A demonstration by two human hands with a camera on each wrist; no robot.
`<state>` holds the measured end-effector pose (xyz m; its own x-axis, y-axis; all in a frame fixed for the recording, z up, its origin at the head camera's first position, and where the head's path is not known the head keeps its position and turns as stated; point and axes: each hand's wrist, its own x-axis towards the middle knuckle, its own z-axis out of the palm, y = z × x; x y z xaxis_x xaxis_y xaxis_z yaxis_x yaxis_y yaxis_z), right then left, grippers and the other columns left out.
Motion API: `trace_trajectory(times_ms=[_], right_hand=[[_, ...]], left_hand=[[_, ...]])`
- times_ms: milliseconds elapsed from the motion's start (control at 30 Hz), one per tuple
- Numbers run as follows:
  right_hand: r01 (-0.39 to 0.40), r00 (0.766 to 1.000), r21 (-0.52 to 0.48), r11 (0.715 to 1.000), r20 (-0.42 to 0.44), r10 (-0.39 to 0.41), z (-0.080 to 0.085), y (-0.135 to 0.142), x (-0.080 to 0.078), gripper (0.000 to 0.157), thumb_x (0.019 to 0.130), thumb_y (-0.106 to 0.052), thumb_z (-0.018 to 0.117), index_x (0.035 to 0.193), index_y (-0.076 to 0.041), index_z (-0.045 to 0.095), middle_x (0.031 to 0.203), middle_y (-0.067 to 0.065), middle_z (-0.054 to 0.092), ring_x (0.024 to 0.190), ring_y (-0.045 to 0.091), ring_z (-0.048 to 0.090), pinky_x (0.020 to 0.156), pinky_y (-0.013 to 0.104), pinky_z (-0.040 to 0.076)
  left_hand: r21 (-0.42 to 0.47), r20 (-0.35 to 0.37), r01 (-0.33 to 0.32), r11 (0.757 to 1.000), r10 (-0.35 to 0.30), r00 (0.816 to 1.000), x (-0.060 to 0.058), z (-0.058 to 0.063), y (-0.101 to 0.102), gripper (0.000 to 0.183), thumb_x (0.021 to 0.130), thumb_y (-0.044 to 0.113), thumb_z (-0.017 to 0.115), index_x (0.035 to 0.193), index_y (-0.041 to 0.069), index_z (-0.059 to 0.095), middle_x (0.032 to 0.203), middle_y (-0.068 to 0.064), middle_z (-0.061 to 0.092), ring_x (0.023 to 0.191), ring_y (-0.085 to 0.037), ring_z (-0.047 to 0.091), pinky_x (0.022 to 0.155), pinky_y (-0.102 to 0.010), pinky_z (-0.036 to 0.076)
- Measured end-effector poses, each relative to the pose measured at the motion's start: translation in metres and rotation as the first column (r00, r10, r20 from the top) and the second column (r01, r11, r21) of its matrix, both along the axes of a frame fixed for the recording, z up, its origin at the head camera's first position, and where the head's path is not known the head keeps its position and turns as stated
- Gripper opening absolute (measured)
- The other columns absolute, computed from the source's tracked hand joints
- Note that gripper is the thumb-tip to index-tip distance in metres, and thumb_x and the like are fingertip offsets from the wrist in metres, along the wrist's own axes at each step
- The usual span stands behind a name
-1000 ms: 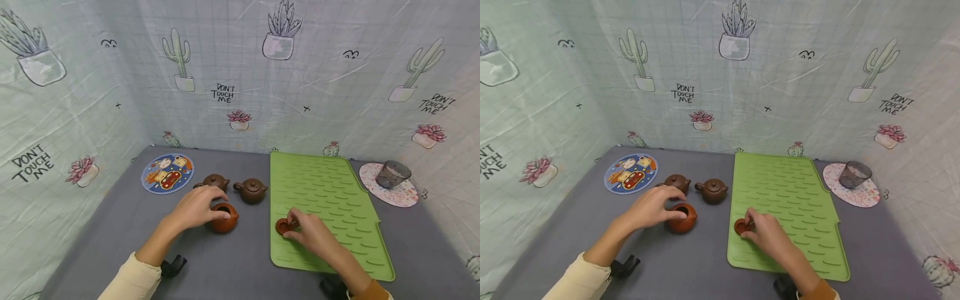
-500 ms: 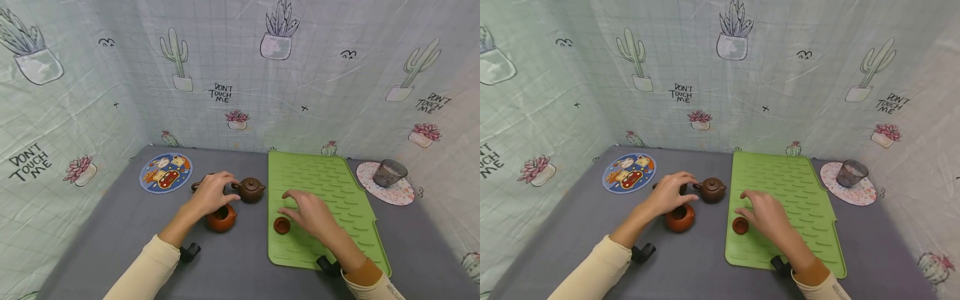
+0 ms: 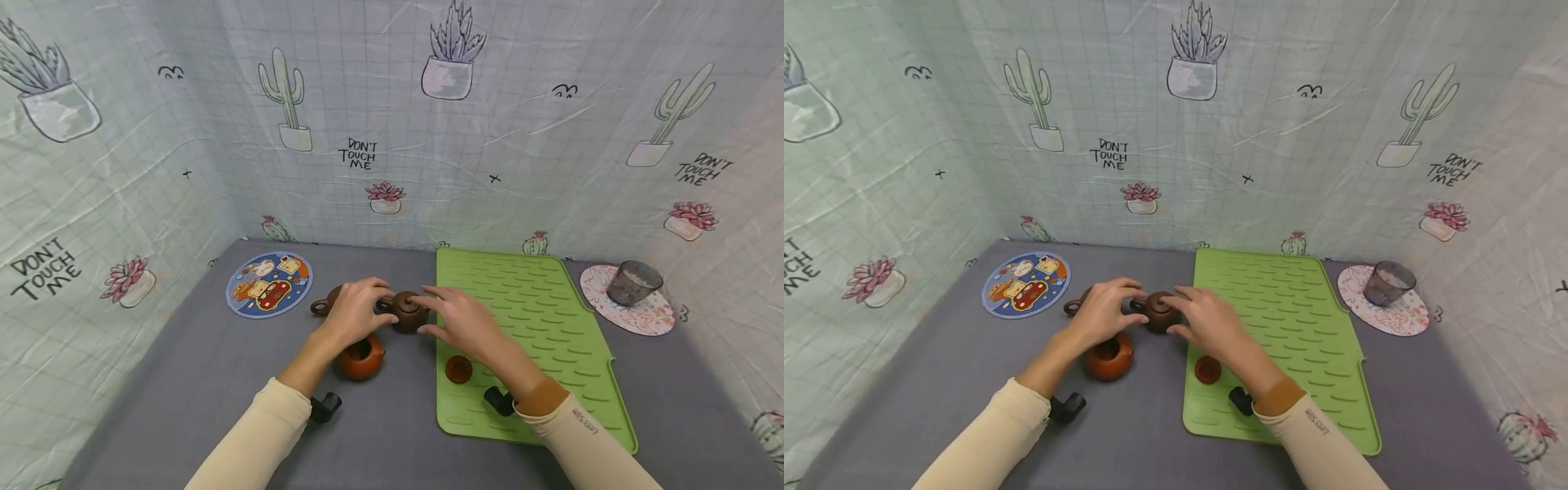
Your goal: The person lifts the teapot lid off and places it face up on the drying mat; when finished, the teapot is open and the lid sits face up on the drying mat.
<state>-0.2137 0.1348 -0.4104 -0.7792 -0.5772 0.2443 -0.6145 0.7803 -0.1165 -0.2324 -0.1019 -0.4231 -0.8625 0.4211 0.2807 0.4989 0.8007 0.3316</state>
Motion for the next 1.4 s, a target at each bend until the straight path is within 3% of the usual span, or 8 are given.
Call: trace_trajectory(times_ms=[333, 567, 800, 1067, 1400], right_hand=[[-0.099, 0.995, 0.032, 0.995, 0.020, 0.098, -0.018, -0.014, -0.016, 0.052, 0.089, -0.035, 0.079, 0.138, -0.021, 0.066, 0.147, 0.012, 0.061, 0.120, 0.031, 0.067, 0.089, 0.042, 0.060], [-0.097, 0.995, 0.027, 0.995, 0.008, 0.096, -0.021, -0.016, -0.019, 0.047, 0.088, -0.029, 0.080, 0.134, -0.020, 0.070, 0.143, 0.010, 0.064, 0.118, 0.029, 0.070, 0.088, 0.040, 0.061], [-0.098, 0.995, -0.029, 0.995, 0.014, 0.098, -0.020, -0.019, -0.022, 0.039, 0.088, -0.019, 0.079, 0.127, -0.017, 0.074, 0.136, 0.011, 0.069, 0.111, 0.029, 0.074, 0.084, 0.039, 0.062], [-0.107, 0.993, -0.073, 0.992, 0.049, 0.110, -0.019, -0.022, -0.027, 0.040, 0.086, -0.017, 0.081, 0.125, -0.014, 0.075, 0.131, 0.015, 0.071, 0.100, 0.028, 0.077, 0.077, 0.036, 0.063], [-0.108, 0.993, -0.148, 0.983, 0.037, 0.115, -0.023, -0.016, -0.027, 0.046, 0.084, -0.017, 0.082, 0.129, -0.012, 0.072, 0.135, 0.016, 0.069, 0.103, 0.028, 0.076, 0.079, 0.035, 0.063]], left_hand=[[-0.001, 0.062, -0.018, 1.000, 0.018, 0.998, -0.005, -0.011, 0.004, 0.043, 0.083, 0.036, 0.085, 0.117, 0.011, 0.078, 0.122, -0.006, 0.074, 0.111, -0.027, 0.069, 0.102, -0.051, 0.052], [-0.021, 0.087, -0.046, 0.999, 0.047, 0.995, -0.006, -0.014, 0.007, 0.041, 0.083, 0.035, 0.084, 0.116, 0.012, 0.079, 0.121, -0.004, 0.074, 0.113, -0.026, 0.068, 0.105, -0.054, 0.048], [0.002, 0.103, -0.042, 0.999, 0.042, 0.994, -0.006, -0.015, 0.009, 0.040, 0.083, 0.031, 0.085, 0.115, 0.008, 0.078, 0.118, -0.007, 0.076, 0.110, -0.027, 0.068, 0.102, -0.047, 0.053], [0.017, 0.132, -0.063, 0.998, 0.060, 0.989, -0.006, -0.015, 0.010, 0.039, 0.083, 0.028, 0.085, 0.115, 0.008, 0.078, 0.118, -0.007, 0.076, 0.109, -0.026, 0.068, 0.095, -0.042, 0.056], [0.046, 0.152, -0.039, 0.998, 0.032, 0.988, -0.007, -0.014, 0.008, 0.040, 0.084, 0.029, 0.085, 0.117, 0.008, 0.078, 0.120, -0.007, 0.076, 0.112, -0.026, 0.068, 0.099, -0.043, 0.055]])
